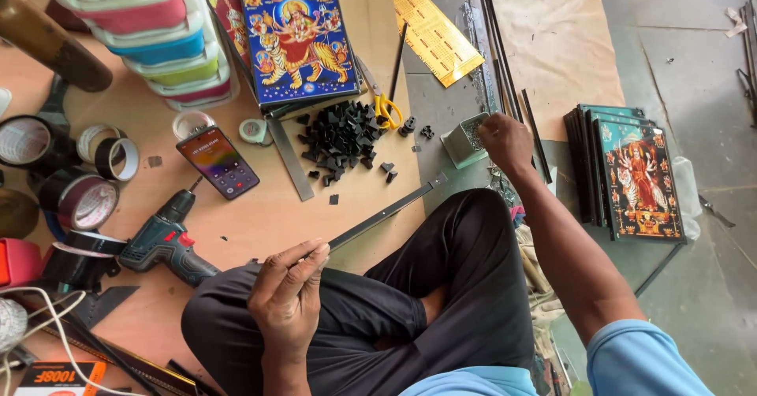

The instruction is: The recorder is assembling picture frames, applying a black rubber seal to the glass and using a hammer to tap the components into place.

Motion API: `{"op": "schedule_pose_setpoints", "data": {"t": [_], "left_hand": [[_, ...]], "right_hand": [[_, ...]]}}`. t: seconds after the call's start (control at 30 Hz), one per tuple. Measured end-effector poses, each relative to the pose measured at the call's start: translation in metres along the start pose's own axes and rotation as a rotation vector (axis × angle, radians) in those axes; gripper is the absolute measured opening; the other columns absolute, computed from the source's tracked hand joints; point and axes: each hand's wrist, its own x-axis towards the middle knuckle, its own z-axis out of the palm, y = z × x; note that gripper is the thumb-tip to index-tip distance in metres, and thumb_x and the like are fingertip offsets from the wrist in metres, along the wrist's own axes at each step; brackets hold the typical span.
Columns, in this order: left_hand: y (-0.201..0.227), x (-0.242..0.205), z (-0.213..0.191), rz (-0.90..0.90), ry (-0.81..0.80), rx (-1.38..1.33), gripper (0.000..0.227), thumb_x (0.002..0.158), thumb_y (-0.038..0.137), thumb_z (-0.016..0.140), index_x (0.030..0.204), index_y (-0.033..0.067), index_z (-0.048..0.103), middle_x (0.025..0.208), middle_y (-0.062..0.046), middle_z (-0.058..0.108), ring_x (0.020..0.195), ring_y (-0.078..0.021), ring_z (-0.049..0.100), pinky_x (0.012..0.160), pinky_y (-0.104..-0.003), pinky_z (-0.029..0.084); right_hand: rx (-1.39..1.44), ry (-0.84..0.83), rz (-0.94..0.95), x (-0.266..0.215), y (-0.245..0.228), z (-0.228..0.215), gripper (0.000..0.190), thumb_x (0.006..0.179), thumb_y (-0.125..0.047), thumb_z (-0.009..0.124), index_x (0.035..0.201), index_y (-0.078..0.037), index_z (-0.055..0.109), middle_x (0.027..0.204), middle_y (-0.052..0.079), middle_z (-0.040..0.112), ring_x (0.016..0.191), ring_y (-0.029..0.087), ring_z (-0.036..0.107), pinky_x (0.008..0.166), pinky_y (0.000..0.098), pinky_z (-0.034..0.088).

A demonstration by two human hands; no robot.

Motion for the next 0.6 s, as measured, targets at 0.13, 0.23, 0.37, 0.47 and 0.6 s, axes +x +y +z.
{"op": "schedule_pose_setpoints", "data": {"t": [0.13, 0.23, 0.37, 0.47, 0.6], "left_hand": [[-0.003, -0.009, 0.007, -0.024, 0.03, -0.011, 0.023, 0.087, 0.004, 0.08, 0.109, 0.0116, 0.076, 0.108, -0.005, 0.074, 0.097, -0.0163, 0.074, 0.081, -0.026, 0.06], [-0.002, -0.008, 0.007, -0.051, 0.034, -0.033, 0.023, 0.089, 0.003, 0.078, 0.11, 0.0111, 0.076, 0.109, -0.006, 0.074, 0.1, -0.0165, 0.075, 0.083, -0.027, 0.059], [-0.004, -0.003, 0.005, -0.08, 0.026, -0.079, 0.022, 0.09, 0.004, 0.078, 0.111, 0.0108, 0.076, 0.11, -0.006, 0.074, 0.101, -0.0166, 0.075, 0.085, -0.028, 0.059], [-0.009, -0.004, 0.006, -0.076, 0.026, -0.133, 0.021, 0.091, 0.004, 0.077, 0.111, 0.0102, 0.075, 0.11, -0.006, 0.074, 0.102, -0.017, 0.074, 0.086, -0.028, 0.059], [-0.018, -0.012, 0.01, -0.051, 0.033, -0.21, 0.02, 0.094, 0.001, 0.074, 0.113, 0.0083, 0.075, 0.11, -0.008, 0.074, 0.101, -0.0175, 0.074, 0.085, -0.028, 0.059]], "right_hand": [[0.067, 0.061, 0.028, 0.0, 0.012, 0.004, 0.017, 0.09, -0.026, 0.076, 0.099, -0.011, 0.076, 0.094, 0.005, 0.078, 0.083, 0.024, 0.074, 0.076, 0.0397, 0.056], [0.197, 0.109, -0.024, -0.01, 0.01, -0.005, 0.017, 0.09, -0.022, 0.078, 0.101, -0.01, 0.075, 0.091, 0.007, 0.078, 0.082, 0.019, 0.076, 0.077, 0.0356, 0.059], [0.516, 0.039, 0.067, -0.021, 0.007, -0.021, 0.015, 0.095, -0.012, 0.073, 0.109, -0.005, 0.072, 0.089, 0.009, 0.076, 0.077, 0.016, 0.072, 0.069, 0.0302, 0.057], [0.827, 0.03, 0.136, -0.043, -0.012, -0.044, 0.011, 0.099, -0.007, 0.069, 0.109, -0.002, 0.073, 0.091, 0.009, 0.075, 0.078, 0.014, 0.072, 0.069, 0.0277, 0.06], [1.204, 0.153, 0.22, -0.076, -0.023, -0.065, 0.011, 0.101, -0.005, 0.07, 0.109, 0.002, 0.073, 0.092, 0.01, 0.075, 0.081, 0.015, 0.074, 0.077, 0.0295, 0.063]]}}
